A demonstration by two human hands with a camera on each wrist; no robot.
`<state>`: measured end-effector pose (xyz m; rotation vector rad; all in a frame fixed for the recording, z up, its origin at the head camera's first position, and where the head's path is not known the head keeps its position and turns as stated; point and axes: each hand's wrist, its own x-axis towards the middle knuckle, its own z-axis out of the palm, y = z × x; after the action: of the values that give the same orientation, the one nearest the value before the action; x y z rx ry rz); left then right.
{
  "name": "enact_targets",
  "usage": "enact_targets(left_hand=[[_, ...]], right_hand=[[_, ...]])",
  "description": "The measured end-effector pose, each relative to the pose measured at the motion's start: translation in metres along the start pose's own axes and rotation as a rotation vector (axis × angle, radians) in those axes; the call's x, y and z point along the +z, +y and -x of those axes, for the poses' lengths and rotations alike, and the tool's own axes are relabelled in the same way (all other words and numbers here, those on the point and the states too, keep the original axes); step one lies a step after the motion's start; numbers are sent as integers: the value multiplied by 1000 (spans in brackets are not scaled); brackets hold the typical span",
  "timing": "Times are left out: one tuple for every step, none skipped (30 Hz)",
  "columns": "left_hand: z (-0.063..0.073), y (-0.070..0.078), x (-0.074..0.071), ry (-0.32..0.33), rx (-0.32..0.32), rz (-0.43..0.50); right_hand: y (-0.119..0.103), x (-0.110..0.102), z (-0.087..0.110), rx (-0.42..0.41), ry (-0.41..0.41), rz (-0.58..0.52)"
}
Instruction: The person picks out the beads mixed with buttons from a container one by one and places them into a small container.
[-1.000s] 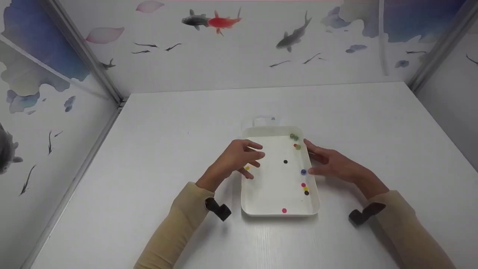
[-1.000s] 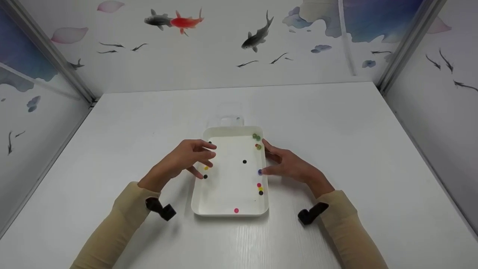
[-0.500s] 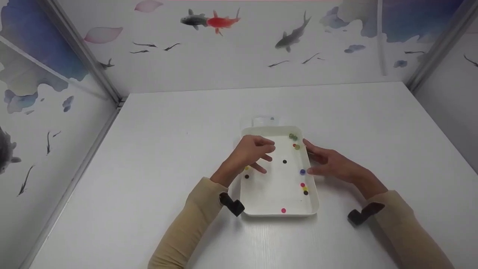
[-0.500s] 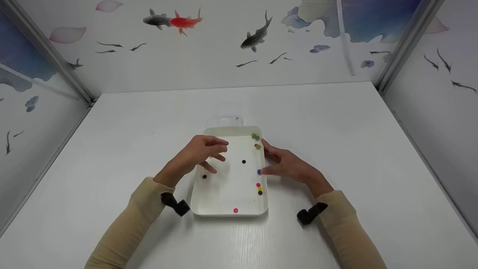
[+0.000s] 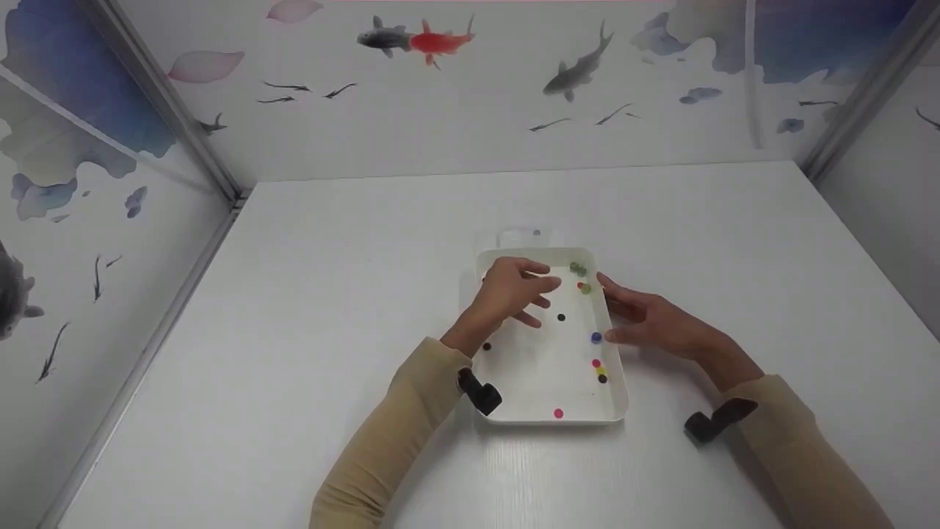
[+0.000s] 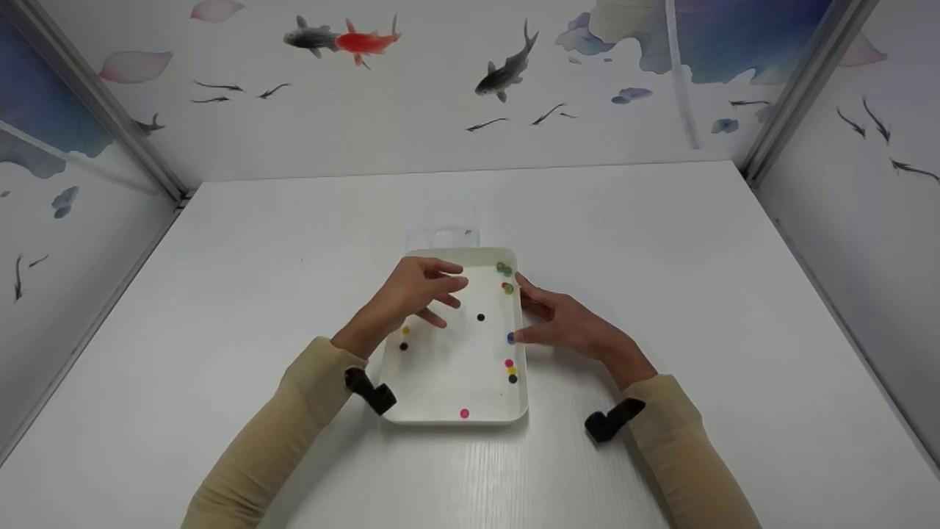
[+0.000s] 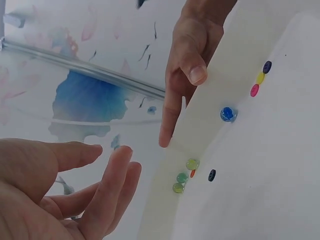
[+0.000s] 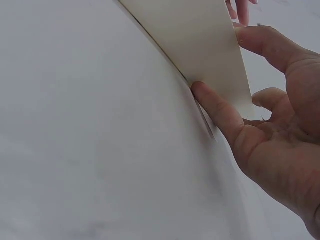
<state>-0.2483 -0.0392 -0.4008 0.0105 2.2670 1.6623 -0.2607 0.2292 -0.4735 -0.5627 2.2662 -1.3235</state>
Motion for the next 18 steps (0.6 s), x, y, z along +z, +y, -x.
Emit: enact_targets(left_hand=[[-1, 0, 1, 6, -5, -4], [-2, 0, 2, 11, -6, -6], [-3, 0, 3, 14, -4, -7], [-4, 0, 4, 17, 0, -6], [-5, 0, 5, 21, 6, -6], [-5, 0, 6, 26, 13, -7], [-6, 0, 7, 34, 20, -8], [-7, 0, 9, 37, 28, -7], [-7, 0, 10, 42, 35, -7], [-7, 0, 11, 46, 43, -10], [-8, 1, 12, 49, 49, -8], [-8, 1, 13, 54, 55, -4], [-9, 1, 15, 60, 58, 5], [-10, 1, 16, 64, 61, 13], [-11, 1, 17, 71, 63, 24], [-12, 1, 18, 77, 62, 35], [-13, 0, 19, 83, 60, 48], [-15, -1, 20, 88, 58, 62]], right_hand=[[0, 0, 0, -2, 0, -1], [0, 0, 0, -3, 1, 1], [0, 0, 0, -3, 2, 6], [0, 1, 0, -3, 4, 9], [0, 1, 0, -3, 5, 12], [0, 1, 0, -3, 5, 15], [0, 1, 0, -3, 6, 17], [0, 1, 0, -5, 6, 19], [0, 1, 0, -4, 6, 23], [0, 1, 0, -6, 5, 27], [0, 1, 0, -7, 4, 29], [0, 1, 0, -11, 4, 33], [0, 1, 0, -14, 5, 38], [1, 1, 0, -15, 6, 41], [1, 0, 0, -17, 7, 44], [1, 0, 0, -18, 8, 45], [1, 0, 0, -17, 10, 47], [1, 0, 0, -13, 12, 48]])
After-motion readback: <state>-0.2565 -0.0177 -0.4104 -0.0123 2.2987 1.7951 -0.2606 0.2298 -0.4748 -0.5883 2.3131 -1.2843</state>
